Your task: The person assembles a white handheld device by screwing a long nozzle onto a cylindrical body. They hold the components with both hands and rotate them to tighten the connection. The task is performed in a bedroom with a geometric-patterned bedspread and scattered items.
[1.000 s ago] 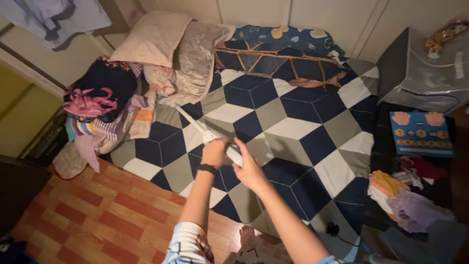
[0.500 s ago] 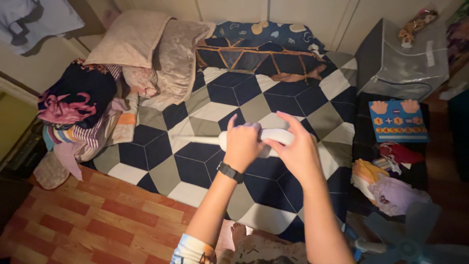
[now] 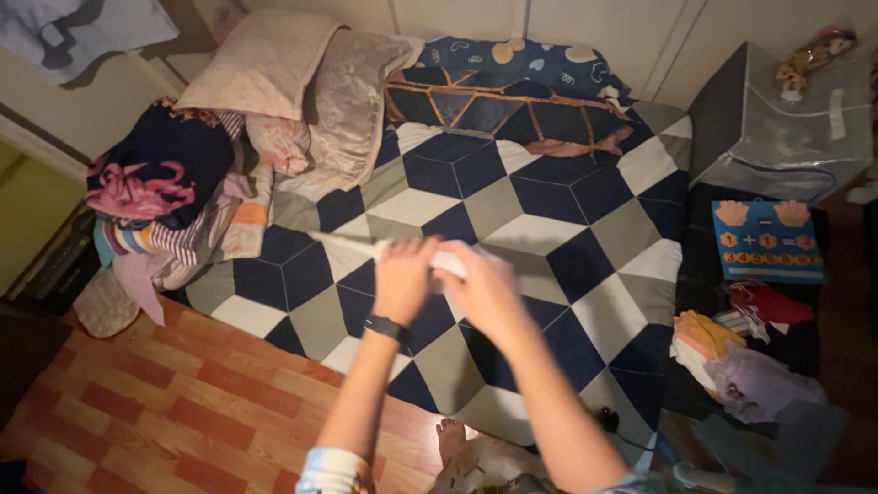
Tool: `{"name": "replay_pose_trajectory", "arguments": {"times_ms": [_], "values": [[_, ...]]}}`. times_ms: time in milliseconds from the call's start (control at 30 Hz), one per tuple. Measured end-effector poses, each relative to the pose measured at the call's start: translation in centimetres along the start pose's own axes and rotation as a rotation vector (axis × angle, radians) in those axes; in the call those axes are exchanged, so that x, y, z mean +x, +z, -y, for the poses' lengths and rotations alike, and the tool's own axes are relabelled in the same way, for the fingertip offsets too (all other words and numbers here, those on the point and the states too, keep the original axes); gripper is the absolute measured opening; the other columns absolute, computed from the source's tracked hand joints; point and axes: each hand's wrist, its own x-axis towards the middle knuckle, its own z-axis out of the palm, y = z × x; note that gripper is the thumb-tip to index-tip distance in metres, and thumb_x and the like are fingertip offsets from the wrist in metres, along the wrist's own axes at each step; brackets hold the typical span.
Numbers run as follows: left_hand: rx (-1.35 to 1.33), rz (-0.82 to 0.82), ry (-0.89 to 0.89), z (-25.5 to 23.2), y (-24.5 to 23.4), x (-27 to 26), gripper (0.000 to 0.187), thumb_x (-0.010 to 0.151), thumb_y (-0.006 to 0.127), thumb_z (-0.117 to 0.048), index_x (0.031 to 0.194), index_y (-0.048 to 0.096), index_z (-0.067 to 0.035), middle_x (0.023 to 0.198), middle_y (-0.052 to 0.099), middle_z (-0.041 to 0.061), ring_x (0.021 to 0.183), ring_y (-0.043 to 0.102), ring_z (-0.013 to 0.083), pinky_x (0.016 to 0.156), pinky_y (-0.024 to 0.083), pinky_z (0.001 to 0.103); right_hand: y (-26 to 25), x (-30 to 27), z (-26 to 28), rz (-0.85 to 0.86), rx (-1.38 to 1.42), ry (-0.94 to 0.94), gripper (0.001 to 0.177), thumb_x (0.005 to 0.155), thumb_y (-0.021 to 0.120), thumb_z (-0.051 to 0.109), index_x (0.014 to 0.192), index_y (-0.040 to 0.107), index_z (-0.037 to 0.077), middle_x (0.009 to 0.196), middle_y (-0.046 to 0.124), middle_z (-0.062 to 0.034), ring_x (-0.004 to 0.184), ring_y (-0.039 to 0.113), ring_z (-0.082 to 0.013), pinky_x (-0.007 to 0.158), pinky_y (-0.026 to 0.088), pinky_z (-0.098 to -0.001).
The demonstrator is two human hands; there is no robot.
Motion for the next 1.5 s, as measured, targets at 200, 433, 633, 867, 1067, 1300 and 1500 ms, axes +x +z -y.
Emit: {"name": "replay_pose_trajectory", "arguments": {"times_ms": [200, 433, 633, 867, 1067, 1300, 1500], "values": [[0.101, 0.003, -0.026, 5.8, 3.9, -3.2, 0.043, 0.068, 0.076, -0.015, 0.111, 0.069, -0.012, 0.118, 0.069, 0.014, 0.115, 0.063, 0.0351, 0.096, 0.048, 0.046, 6.5, 0.0, -2.8, 0.177, 0.252, 0.067, 0.051, 0.085, 0.071, 0.006, 0.133, 0.057, 0.013, 0.114, 0.072, -0.0197, 0.108, 0.071, -0.0359, 0.09, 0.054, -0.042], [-0.369, 0.004, -0.048, -1.7, 0.7, -0.6, 0.044, 0.074, 0.072, -0.01, 0.118, 0.068, -0.009, 0.12, 0.069, 0.013, 0.112, 0.061, 0.0376, 0.1, 0.046, 0.047, -1.3, -1.1, 0.5, 0.007, 0.088, 0.152, 0.04, 0.081, 0.077, 0.013, 0.12, 0.066, 0.012, 0.101, 0.075, -0.0174, 0.096, 0.075, -0.0319, 0.079, 0.058, -0.0381], [-0.493, -0.09, 0.133, -10.1, -3.7, 1.5, 0.028, 0.084, 0.071, -0.008, 0.111, 0.064, -0.006, 0.107, 0.067, 0.014, 0.107, 0.06, 0.0379, 0.107, 0.041, 0.048, -9.0, -3.3, 2.8, -0.196, -0.012, 0.093, 0.03, 0.077, 0.085, 0.021, 0.1, 0.069, 0.009, 0.085, 0.077, -0.0131, 0.08, 0.079, -0.0257, 0.067, 0.059, -0.0347], [-0.417, -0.124, 0.038, -4.2, -1.4, 0.8, 0.039, 0.072, 0.073, -0.008, 0.109, 0.063, -0.006, 0.11, 0.068, 0.015, 0.11, 0.061, 0.039, 0.094, 0.049, 0.046, -1.0, -2.0, -1.7, -0.212, 0.083, 0.023, 0.031, 0.083, 0.083, 0.019, 0.105, 0.064, 0.009, 0.091, 0.074, -0.0133, 0.085, 0.074, -0.0277, 0.073, 0.057, -0.0352], [-0.299, 0.023, -0.069, 4.4, 3.4, -1.7, 0.036, 0.073, 0.076, -0.008, 0.107, 0.063, -0.008, 0.111, 0.07, 0.014, 0.116, 0.06, 0.0391, 0.096, 0.049, 0.046, 8.0, -1.6, -4.5, -0.017, 0.393, 0.072, 0.036, 0.089, 0.073, 0.007, 0.123, 0.06, 0.01, 0.11, 0.072, -0.0136, 0.096, 0.069, -0.0269, 0.081, 0.056, -0.0361], [-0.272, -0.033, 0.055, 0.9, 0.8, 1.6, 0.039, 0.078, 0.068, -0.007, 0.117, 0.063, -0.006, 0.116, 0.068, 0.016, 0.118, 0.057, 0.0391, 0.103, 0.041, 0.052, 2.0, 0.6, -3.1, -0.092, 0.329, 0.034, 0.031, 0.087, 0.077, 0.008, 0.116, 0.066, 0.008, 0.103, 0.074, -0.0107, 0.093, 0.07, -0.0174, 0.079, 0.056, -0.0291], [-0.48, -0.013, 0.132, -2.4, -2.0, 4.6, 0.026, 0.087, 0.068, -0.009, 0.113, 0.064, -0.008, 0.115, 0.069, 0.013, 0.112, 0.06, 0.0388, 0.099, 0.046, 0.047, -3.1, 1.7, -0.3, -0.261, 0.144, 0.115, 0.029, 0.08, 0.085, 0.016, 0.103, 0.069, 0.007, 0.088, 0.075, -0.0065, 0.08, 0.072, -0.0134, 0.07, 0.056, -0.0293]]}}
